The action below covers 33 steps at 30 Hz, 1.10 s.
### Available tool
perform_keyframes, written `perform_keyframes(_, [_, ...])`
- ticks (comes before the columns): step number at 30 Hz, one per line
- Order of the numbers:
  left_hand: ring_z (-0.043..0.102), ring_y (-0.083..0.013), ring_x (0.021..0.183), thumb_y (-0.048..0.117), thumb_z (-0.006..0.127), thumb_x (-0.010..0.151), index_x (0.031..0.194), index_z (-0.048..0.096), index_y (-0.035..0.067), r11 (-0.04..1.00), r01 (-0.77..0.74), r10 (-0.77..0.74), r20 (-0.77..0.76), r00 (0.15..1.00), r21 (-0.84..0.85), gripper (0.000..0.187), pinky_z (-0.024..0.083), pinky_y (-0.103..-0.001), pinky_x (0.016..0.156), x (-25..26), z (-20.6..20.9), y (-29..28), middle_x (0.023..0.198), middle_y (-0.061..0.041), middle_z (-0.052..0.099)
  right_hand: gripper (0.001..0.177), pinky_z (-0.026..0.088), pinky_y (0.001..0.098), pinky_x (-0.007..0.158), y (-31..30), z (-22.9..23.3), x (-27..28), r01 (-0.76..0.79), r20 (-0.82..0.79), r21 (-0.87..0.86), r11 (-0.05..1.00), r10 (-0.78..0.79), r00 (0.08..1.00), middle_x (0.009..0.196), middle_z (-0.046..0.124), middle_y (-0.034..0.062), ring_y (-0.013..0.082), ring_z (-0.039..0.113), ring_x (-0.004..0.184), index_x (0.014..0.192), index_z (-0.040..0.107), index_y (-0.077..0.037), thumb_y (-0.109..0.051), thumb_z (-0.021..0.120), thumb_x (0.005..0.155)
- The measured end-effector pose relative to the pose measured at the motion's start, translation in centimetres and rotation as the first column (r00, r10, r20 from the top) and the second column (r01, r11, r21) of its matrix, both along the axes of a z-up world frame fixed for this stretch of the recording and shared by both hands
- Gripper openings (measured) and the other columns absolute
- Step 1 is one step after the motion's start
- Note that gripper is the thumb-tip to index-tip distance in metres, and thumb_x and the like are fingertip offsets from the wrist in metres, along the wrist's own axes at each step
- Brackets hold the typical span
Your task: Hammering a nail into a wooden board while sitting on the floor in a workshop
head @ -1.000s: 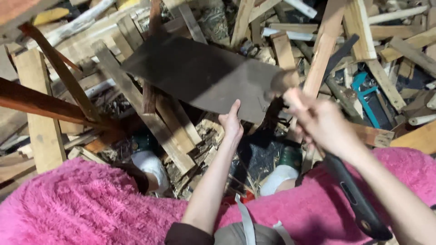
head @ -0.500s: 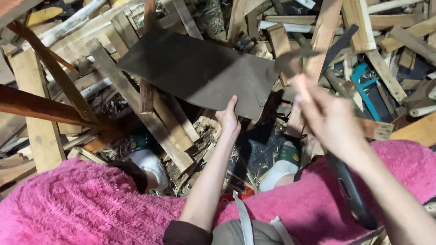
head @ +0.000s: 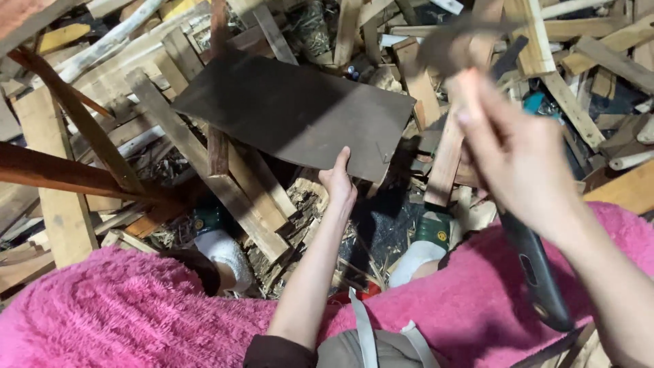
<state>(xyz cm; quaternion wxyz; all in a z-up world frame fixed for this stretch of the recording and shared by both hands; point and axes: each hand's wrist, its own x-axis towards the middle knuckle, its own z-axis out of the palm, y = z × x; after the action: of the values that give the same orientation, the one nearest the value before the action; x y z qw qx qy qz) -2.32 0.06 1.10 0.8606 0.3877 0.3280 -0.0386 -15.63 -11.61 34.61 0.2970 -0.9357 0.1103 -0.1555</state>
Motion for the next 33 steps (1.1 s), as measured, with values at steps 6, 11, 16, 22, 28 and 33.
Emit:
perform_keyframes(6, [0.067, -0.0244, 0.078, 0.004, 0.096, 0.066, 0.110, 0.050, -0.003, 0.999, -0.043, 0.042, -0.014, 0.999, -0.028, 0.064, 0.061, -0.039, 0.064, 0.6, -2.4, -0.6, 0.086, -0.015, 0.063, 0.043, 0.051, 0.0303, 0.033, 0.3, -9.4, -0.6, 0.125, -0.508, 0.285, 0.950, 0.040, 0.860, 0.057, 0.067, 0.0176, 0.0219, 0.058, 0.035, 0.134, 0.063, -0.002, -0.031, 0.050, 0.106])
perform_keyframes(11, [0.065, -0.0205, 0.082, 0.010, 0.096, 0.067, 0.111, 0.050, -0.001, 1.000, 0.009, -0.008, -0.024, 1.000, 0.030, 0.065, 0.059, -0.034, 0.065, 0.1, 0.0, -0.6, 0.089, -0.011, 0.060, 0.043, 0.054, 0.0289, 0.029, -0.4, -7.0, -0.1, 0.005, -0.422, 0.179, 0.984, 0.072, 0.904, 0.065, 0.072, 0.0214, 0.0210, 0.062, 0.035, 0.143, 0.051, 0.001, -0.009, 0.052, 0.102])
perform_keyframes(16, [0.068, -0.0252, 0.092, 0.007, 0.077, 0.082, 0.116, 0.055, -0.013, 0.992, 0.107, -0.099, 0.101, 0.990, -0.071, 0.046, 0.057, -0.032, 0.082, -1.1, -0.3, 0.7, 0.111, -0.021, 0.066, 0.052, 0.045, 0.0270, 0.022, -0.9, -3.4, -1.0, -0.039, -0.267, 0.057, 0.998, 0.053, 0.962, 0.061, 0.064, 0.0137, 0.0165, 0.052, 0.033, 0.156, 0.040, 0.001, -0.010, 0.046, 0.106])
perform_keyframes(22, [0.068, -0.0258, 0.083, 0.005, 0.094, 0.070, 0.116, 0.050, -0.001, 0.998, -0.007, 0.004, -0.055, 0.998, -0.062, 0.063, 0.061, -0.037, 0.070, 0.5, -1.8, -0.7, 0.093, -0.014, 0.062, 0.021, 0.053, 0.0324, 0.033, -3.2, -16.5, -0.5, 0.285, -0.106, 0.570, 0.770, -0.276, 0.955, 0.066, 0.060, 0.0117, 0.0182, 0.057, 0.040, 0.114, 0.060, 0.001, -0.016, 0.049, 0.112])
perform_keyframes(28, [0.067, -0.0261, 0.089, 0.014, 0.096, 0.071, 0.119, 0.048, 0.000, 0.997, 0.058, -0.063, -0.115, 0.991, -0.046, 0.069, 0.059, -0.044, 0.077, 0.5, -2.1, -0.4, 0.097, -0.015, 0.062, 0.040, 0.054, 0.0304, 0.033, -0.8, -30.6, 0.8, 0.155, 0.015, 0.903, 0.400, -0.390, 0.921, 0.083, 0.070, 0.0188, 0.0155, 0.058, 0.039, 0.107, 0.041, -0.003, -0.003, 0.077, 0.089])
perform_keyframes(33, [0.067, -0.0244, 0.085, 0.007, 0.098, 0.067, 0.106, 0.056, -0.007, 0.989, 0.095, -0.103, -0.063, 0.993, -0.113, 0.060, 0.057, -0.038, 0.081, -0.2, 1.9, -0.9, 0.092, -0.016, 0.064, 0.034, 0.067, 0.0367, 0.053, -1.3, -35.6, 1.4, 0.041, 0.002, 0.983, 0.177, -0.236, 0.972, 0.089, 0.059, 0.0051, 0.0167, 0.067, 0.054, 0.110, 0.042, -0.005, -0.003, 0.072, 0.094])
